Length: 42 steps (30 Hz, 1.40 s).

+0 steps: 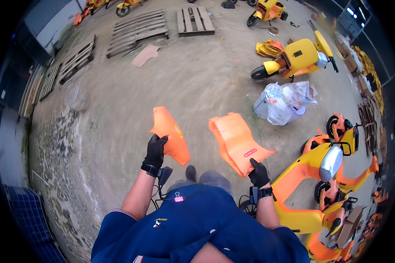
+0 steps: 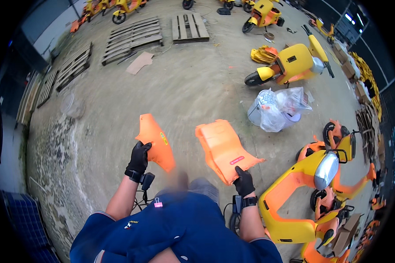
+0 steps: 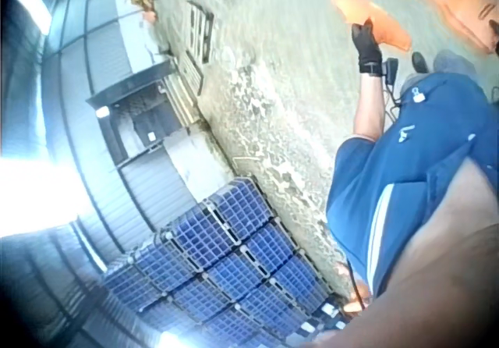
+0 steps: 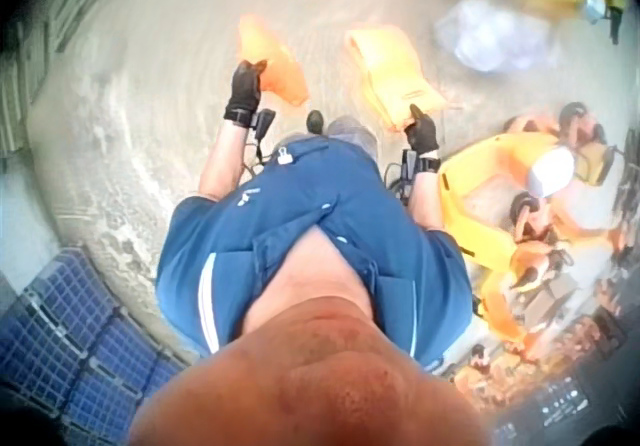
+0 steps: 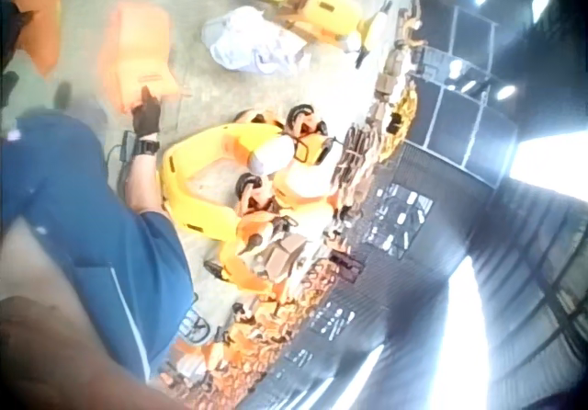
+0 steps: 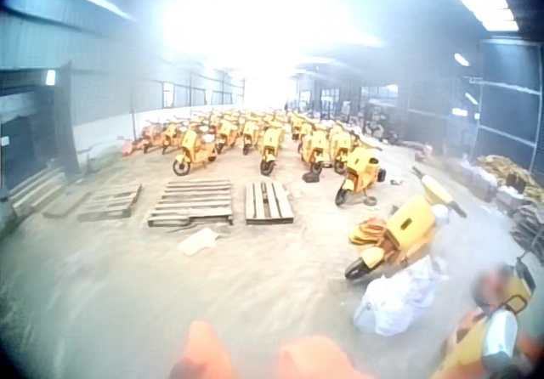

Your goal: The person walks through a warehouse filled with yellow electric scooters and picks up two orange plastic body panels. Sitting on the floor, they use a screwdriver to attach a white metal bracket to one of the panels, securing it with screws.

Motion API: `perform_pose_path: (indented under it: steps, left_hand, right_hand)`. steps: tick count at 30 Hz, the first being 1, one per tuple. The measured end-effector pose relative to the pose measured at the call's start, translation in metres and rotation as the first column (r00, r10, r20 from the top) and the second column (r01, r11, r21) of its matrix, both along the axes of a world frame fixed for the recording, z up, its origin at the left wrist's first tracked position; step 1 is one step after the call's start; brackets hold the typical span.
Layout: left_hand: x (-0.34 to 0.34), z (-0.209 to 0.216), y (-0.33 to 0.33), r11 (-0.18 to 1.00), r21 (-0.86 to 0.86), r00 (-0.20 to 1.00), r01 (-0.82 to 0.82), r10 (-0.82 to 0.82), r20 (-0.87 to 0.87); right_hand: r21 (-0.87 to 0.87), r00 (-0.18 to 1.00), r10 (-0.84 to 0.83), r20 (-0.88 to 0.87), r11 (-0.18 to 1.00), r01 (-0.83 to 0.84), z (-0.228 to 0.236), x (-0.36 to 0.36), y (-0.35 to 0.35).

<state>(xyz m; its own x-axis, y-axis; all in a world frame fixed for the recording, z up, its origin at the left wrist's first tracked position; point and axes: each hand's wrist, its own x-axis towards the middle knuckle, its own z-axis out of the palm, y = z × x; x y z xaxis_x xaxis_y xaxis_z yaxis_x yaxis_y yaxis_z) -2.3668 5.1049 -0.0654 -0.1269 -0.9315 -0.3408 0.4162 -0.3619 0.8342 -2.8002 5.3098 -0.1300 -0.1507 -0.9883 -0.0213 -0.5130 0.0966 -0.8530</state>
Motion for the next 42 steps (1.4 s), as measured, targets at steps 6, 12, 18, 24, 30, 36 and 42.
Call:
perform_pose_path:
  steps: [6,12,18,24,30,36,42]
  left_hand:
    - [-0.061,-0.019,-0.157,0.993,0.065,0.993,0.101,-0.104,0.052]
    - [-0.14,-0.032,-0.324,0.991,0.108,0.988,0.075,-0.089,0.129]
    - [-0.214,-0.008,-0.486,0.994,-0.046,0.987,0.094,-0.087,0.137]
    - [-0.281,-0.014,-0.623,1.0,0.0,0.998,0.007,-0.007,0.06]
    - [-0.348,-0.025,-0.797,0.992,-0.002,0.992,0.125,-0.125,-0.001]
    - [-0.431,-0.024,-0.969,0.981,0.056,0.982,0.187,-0.188,0.02]
    - [-0.519,-0.017,-1.097,0.953,0.062,0.955,0.295,-0.293,-0.051]
  right_hand:
    - [0.491,-0.181,-0.457,0.871,0.82,0.292,-0.02,-0.039,-0.119]
    - [0.47,-0.195,-0.428,0.883,0.817,0.333,-0.083,-0.137,-0.26]
    - [0.296,-0.034,-0.297,0.954,0.92,0.256,-0.073,-0.223,-0.446]
    - [0.373,-0.04,-0.373,0.927,0.909,0.184,-0.039,-0.275,-0.603]
    - [0.404,-0.017,-0.412,0.911,0.885,0.233,-0.054,-0.323,-0.747]
    - [-0.027,0.95,-0.237,0.204,0.969,0.247,-0.005,-0.366,-0.854]
    - [0.426,0.06,-0.512,0.857,0.769,0.477,-0.006,-0.427,-0.953]
